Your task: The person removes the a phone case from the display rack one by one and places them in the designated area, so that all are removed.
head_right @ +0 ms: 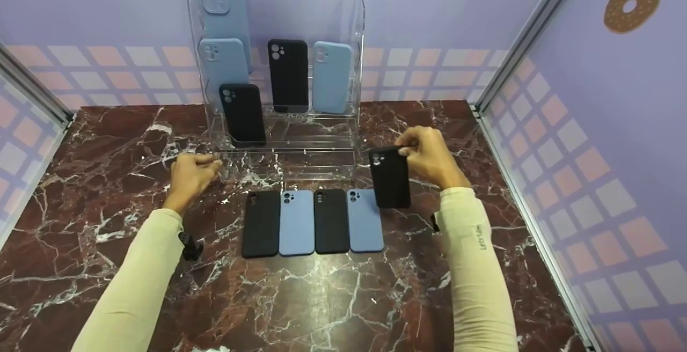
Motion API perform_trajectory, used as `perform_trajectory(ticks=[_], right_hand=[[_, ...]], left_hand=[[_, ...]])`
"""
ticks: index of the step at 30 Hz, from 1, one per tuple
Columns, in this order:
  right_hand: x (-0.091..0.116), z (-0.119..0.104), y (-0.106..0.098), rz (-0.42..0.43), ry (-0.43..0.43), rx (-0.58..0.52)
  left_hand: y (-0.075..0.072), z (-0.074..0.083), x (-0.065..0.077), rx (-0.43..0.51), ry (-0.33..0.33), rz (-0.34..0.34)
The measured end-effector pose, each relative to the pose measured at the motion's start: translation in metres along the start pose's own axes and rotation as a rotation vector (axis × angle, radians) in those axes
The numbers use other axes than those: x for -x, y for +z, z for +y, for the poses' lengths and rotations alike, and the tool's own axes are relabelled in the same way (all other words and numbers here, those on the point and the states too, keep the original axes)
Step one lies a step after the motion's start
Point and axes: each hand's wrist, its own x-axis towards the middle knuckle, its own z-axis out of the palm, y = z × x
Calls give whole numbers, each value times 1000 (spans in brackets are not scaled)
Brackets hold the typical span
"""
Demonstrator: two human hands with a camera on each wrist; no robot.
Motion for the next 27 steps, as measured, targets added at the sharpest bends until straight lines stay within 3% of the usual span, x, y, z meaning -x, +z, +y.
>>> perform_trajectory(ticks=[10,17,27], right_hand=[[6,43,9,-47,97,10],[12,64,18,-85,149,-17],[20,80,34,-121,143,-2]], left_hand=[[0,-1,-1,-11,-6,-7],[0,-1,0,-1,25,5],[0,-1,0,-5,15,9]])
